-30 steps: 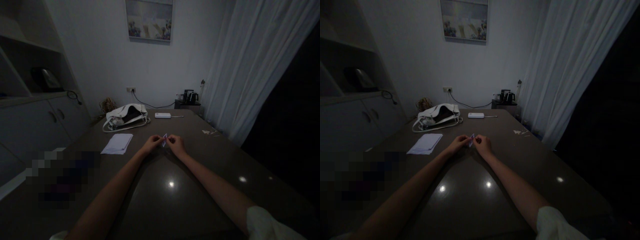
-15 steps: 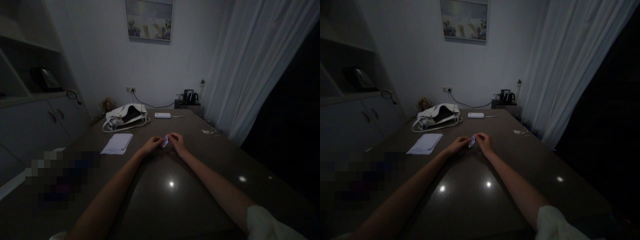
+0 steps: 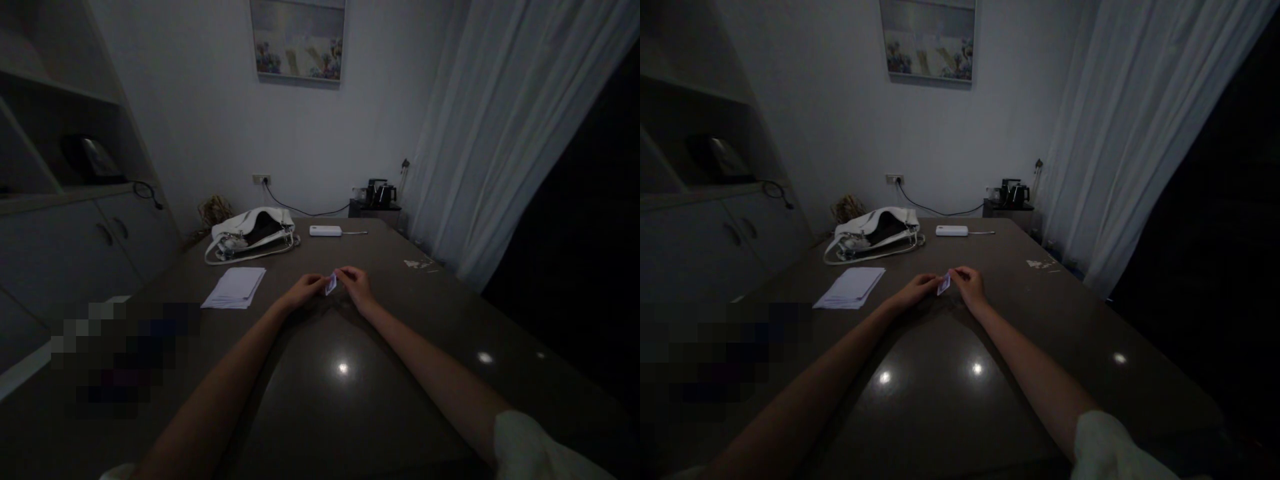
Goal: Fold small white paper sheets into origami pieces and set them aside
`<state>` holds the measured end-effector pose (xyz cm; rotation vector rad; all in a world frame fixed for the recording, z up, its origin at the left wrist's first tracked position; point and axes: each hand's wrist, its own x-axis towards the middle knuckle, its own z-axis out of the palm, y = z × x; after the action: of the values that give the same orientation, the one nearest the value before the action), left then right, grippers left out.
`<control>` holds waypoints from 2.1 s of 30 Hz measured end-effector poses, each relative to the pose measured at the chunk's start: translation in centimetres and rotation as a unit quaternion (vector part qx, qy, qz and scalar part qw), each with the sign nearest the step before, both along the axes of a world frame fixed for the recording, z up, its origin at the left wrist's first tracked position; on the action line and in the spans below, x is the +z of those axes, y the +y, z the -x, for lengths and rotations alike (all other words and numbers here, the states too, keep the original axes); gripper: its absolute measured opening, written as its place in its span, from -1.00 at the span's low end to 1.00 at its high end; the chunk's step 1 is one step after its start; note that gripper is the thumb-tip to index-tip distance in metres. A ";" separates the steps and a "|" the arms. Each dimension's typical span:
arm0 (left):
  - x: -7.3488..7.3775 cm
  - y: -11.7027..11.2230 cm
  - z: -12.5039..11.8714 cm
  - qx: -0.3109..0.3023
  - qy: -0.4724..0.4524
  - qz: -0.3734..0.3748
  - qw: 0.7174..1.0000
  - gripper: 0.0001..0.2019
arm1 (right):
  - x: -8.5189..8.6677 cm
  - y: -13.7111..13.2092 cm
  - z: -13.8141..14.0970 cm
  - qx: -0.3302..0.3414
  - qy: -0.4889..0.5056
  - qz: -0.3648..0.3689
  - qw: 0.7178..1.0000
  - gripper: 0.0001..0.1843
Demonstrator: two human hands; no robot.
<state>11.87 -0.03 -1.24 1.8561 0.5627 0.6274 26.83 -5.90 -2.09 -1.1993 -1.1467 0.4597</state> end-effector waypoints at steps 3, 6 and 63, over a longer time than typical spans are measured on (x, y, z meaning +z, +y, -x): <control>-0.1 0.1 0.0 0.001 0.000 0.005 1.000 -0.54 | -0.1 0.0 0.0 -0.007 0.007 -0.002 1.000 -0.73; 0.0 0.0 0.0 0.003 -0.003 0.008 1.000 -0.53 | -0.1 0.0 -0.1 -0.013 0.014 -0.003 1.000 -0.73; -1.2 0.5 -0.3 0.136 -0.080 -0.120 0.980 -0.82 | -0.2 0.2 -0.1 -0.005 0.069 0.042 0.997 -0.81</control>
<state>12.16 0.52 -2.41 1.9452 0.6630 1.0565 26.90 -5.66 -2.33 -1.2252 -1.0100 0.5785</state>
